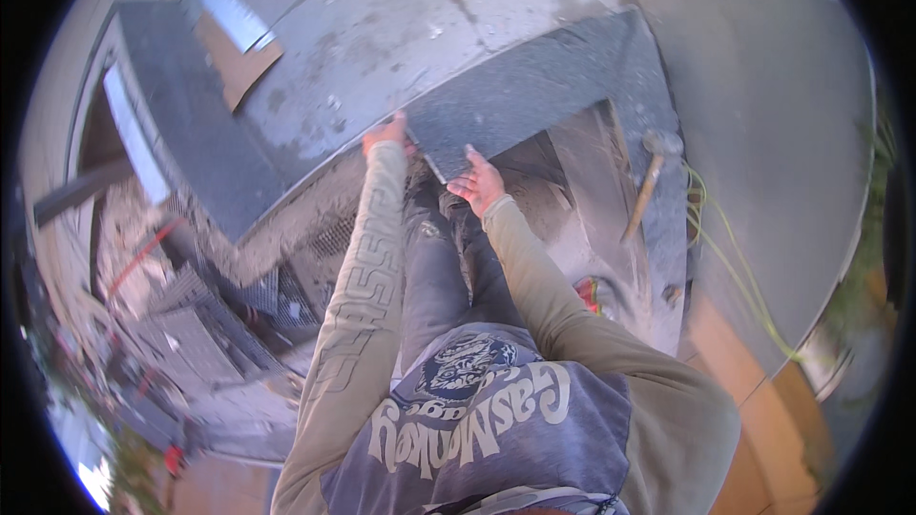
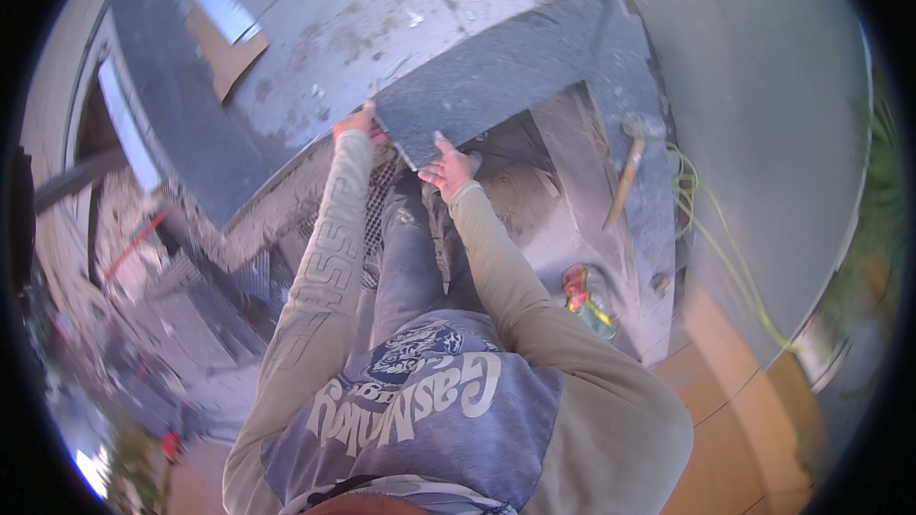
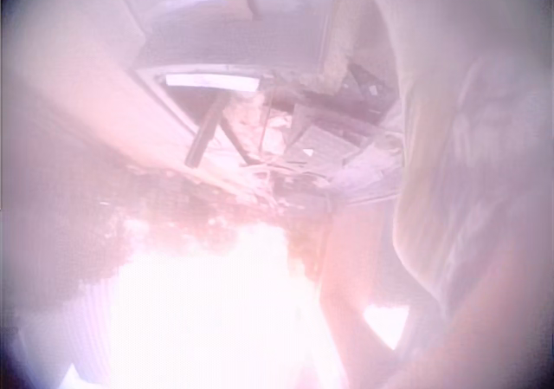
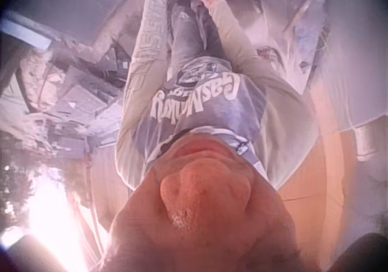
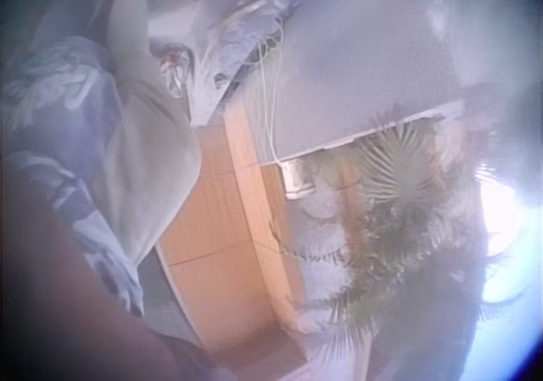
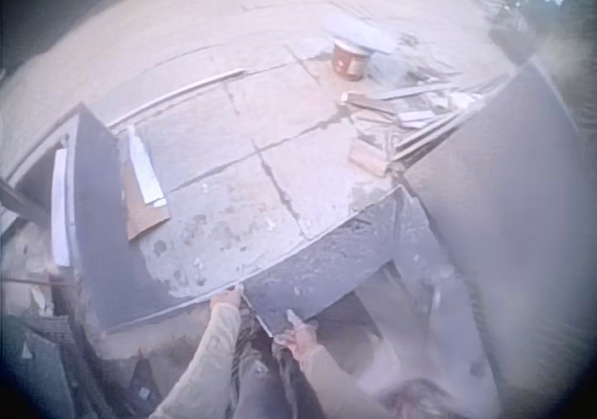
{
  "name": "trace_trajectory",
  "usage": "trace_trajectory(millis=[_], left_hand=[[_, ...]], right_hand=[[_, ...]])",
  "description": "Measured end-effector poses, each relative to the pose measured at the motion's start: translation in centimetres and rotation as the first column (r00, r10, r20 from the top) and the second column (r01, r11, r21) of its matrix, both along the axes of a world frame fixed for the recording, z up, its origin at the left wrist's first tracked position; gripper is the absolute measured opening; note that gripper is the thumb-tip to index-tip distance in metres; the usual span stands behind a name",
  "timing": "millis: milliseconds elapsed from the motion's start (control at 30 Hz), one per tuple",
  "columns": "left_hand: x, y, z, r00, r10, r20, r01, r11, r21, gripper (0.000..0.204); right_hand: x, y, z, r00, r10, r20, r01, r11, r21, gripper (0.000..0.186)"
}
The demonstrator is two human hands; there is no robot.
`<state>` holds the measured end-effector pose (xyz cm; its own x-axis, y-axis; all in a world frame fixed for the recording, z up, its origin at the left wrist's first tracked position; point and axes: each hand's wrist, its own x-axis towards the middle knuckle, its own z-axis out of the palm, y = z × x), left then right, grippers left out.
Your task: The person scoops cement with a trowel and spreads it onto a board. They then place a dark rectangular tile onto a cemented ledge, tap it with a hammer to level it, and adjust its position. The person repeats the process of applying cement and setting tiles along the ledge.
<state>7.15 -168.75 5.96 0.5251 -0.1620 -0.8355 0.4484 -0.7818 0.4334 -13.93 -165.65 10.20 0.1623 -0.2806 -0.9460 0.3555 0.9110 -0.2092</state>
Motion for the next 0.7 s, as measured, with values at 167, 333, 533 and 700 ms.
trace_trajectory(millis=[167, 333, 533, 700], left_hand=[[-1.7, -0.5, 2.0, 0.996, -0.009, -0.092, 0.008, 1.0, -0.017, 0.045], [-1.9, -0.9, 2.9, 0.994, -0.011, -0.107, 0.011, 1.0, 0.003, 0.045], [-3.1, -1.0, 3.2, 0.996, -0.036, -0.077, 0.035, 0.999, -0.013, 0.047], [-2.2, -0.9, 2.1, 0.998, -0.031, -0.063, 0.032, 0.999, 0.01, 0.052]], right_hand=[[-5.7, -2.9, -0.6, 0.912, -0.239, -0.334, 0.182, 0.964, -0.193, 0.058], [-11.3, -8.1, -2.0, 0.841, -0.424, -0.336, 0.275, 0.87, -0.41, 0.04], [-13.3, -10.8, -2.9, 0.866, -0.38, -0.325, 0.271, 0.903, -0.333, 0.041], [-11.8, -11.8, -0.4, 0.859, -0.41, -0.308, 0.3, 0.889, -0.346, 0.045]])
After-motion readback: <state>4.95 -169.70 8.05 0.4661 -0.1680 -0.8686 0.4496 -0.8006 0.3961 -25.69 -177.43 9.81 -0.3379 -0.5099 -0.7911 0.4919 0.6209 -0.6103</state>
